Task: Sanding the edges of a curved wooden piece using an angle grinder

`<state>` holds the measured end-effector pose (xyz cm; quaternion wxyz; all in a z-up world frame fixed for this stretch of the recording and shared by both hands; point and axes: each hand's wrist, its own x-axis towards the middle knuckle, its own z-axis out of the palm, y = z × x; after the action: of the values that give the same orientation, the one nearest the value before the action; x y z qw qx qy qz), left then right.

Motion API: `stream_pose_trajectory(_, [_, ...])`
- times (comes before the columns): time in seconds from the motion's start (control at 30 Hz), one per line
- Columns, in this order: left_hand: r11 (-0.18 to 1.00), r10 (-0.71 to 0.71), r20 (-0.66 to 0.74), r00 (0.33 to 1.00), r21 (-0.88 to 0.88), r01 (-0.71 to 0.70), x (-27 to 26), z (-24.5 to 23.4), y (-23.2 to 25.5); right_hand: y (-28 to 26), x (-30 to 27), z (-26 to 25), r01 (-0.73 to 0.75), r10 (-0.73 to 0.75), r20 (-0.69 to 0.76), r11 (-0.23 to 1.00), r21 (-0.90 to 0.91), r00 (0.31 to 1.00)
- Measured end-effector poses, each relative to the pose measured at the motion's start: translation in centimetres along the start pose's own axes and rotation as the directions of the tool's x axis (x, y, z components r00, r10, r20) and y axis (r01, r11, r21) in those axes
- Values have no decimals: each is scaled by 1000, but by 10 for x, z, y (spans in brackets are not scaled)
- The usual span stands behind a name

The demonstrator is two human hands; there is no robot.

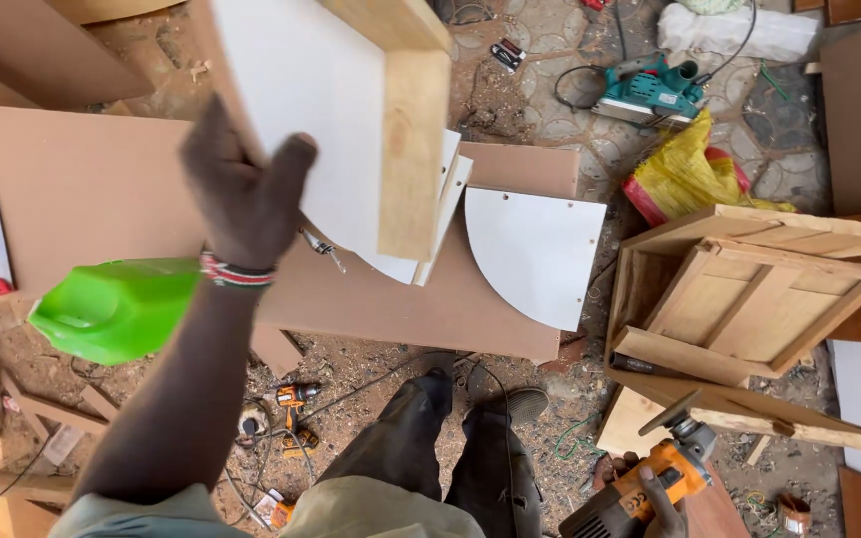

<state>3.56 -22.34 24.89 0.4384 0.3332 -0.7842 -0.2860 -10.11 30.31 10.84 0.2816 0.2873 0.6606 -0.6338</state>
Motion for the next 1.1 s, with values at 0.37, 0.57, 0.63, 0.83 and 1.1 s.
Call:
stream_pose_trajectory(0.37, [982,182,484,856,-127,-137,-179,160,29,-18,21,-34,44,-40,56,996,-74,998])
stream_pose_trajectory(0.57, [987,102,754,649,5,-161,-219,111,5,-11,35,-82,26,-26,31,1000,-12,999])
stream_pose_trajectory(0.63, [967,95,765,637,80,-240,-229,94,-13,-12,41,-91,49,-45,67,997,-54,997])
stream_pose_trajectory(0.83, [970,9,704,710,167,-179,-237,70,-26,-20,40,-85,101,-71,205,985,-139,976])
stream_pose_trajectory(1.1, [934,-49,700,712,285,-216,-212,60,-41,1,-16,-53,167,-20,233,755,-634,972])
